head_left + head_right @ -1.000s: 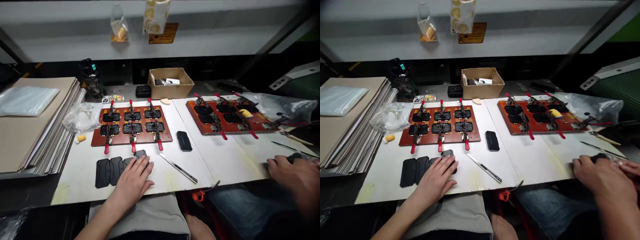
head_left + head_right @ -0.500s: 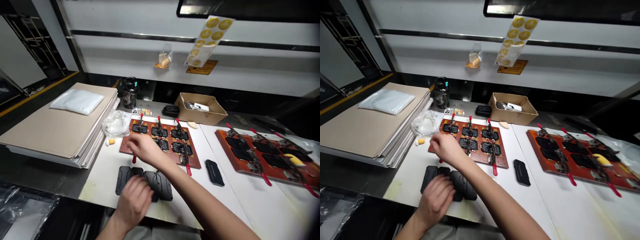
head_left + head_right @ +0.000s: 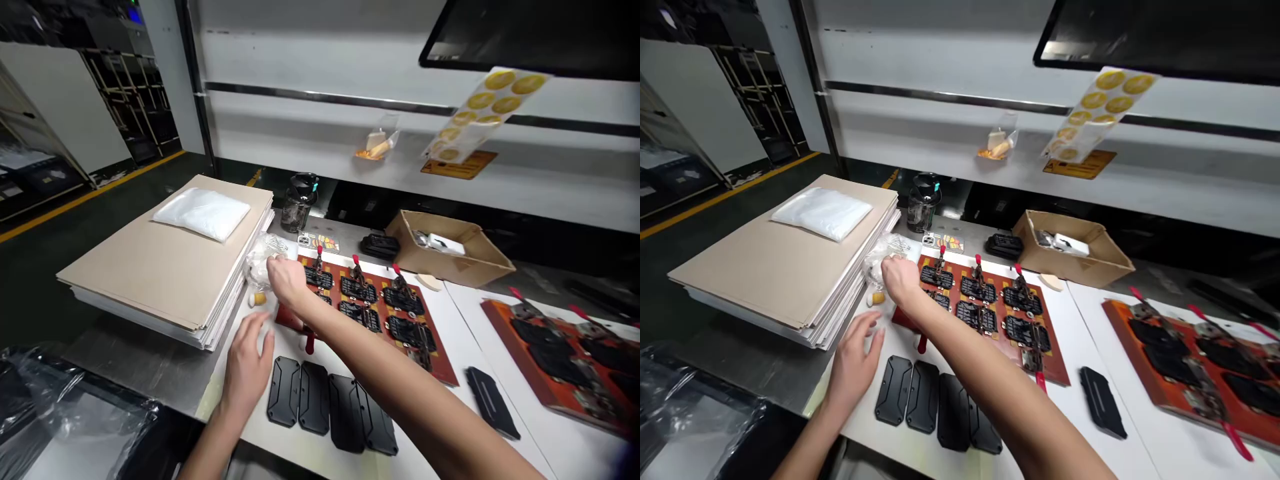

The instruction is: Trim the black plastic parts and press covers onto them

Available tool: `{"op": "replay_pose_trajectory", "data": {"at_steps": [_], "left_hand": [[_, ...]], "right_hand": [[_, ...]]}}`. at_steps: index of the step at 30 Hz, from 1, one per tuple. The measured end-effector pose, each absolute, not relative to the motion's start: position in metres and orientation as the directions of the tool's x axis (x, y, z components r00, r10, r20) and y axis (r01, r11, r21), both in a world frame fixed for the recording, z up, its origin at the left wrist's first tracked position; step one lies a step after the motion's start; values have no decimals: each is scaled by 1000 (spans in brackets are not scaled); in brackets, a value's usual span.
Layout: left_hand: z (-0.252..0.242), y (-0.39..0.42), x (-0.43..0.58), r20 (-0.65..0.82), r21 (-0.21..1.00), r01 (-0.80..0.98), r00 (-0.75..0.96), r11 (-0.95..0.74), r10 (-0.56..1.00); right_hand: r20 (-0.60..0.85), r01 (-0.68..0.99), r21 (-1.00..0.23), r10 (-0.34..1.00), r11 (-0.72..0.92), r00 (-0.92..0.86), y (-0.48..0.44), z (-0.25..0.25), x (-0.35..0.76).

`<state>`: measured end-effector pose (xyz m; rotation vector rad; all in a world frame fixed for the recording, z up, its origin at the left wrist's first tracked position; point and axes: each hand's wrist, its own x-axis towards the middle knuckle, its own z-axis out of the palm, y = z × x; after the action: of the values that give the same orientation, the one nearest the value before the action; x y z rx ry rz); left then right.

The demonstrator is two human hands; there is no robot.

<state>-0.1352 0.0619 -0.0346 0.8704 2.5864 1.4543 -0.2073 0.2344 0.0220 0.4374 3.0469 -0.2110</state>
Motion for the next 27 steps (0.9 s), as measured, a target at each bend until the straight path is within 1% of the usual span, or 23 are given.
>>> {"op": "replay_pose_trajectory", "data": {"at_steps": [3,5,10,12,14,17,20,22,27], "left_hand": [[-27,82,-177,201,835,381,-883,398,424],[-29,98,-196,189,844,359,-895,400,404],[-45,130,-217,184,842,378,-872,385,453],[-51,136,-222,168,852,375,-857,366,488],[-54,137,-226,159,867,358,-858,346,489],[-50,134,-229,170,900,304,-904,311,393],[-44,133,-226,142,935,231,-939,268,314],[-41,134,-223,115,946,198,-945,256,306],[-39,129,-219,65,964,134,-956,229,286]], "right_hand": [[16,329,-119,333,937,-943,242,17,-200],[48,343,-121,351,932,-935,246,12,-200],[45,340,-146,350,929,-936,246,-1,-209],[72,349,-178,366,920,-928,244,-1,-208],[111,357,-221,387,907,-915,244,3,-202],[144,338,-296,392,893,-909,249,11,-190],[134,293,-348,356,891,-925,256,16,-183],[122,286,-340,344,896,-931,258,15,-181],[90,287,-231,314,930,-945,249,1,-181]]}}
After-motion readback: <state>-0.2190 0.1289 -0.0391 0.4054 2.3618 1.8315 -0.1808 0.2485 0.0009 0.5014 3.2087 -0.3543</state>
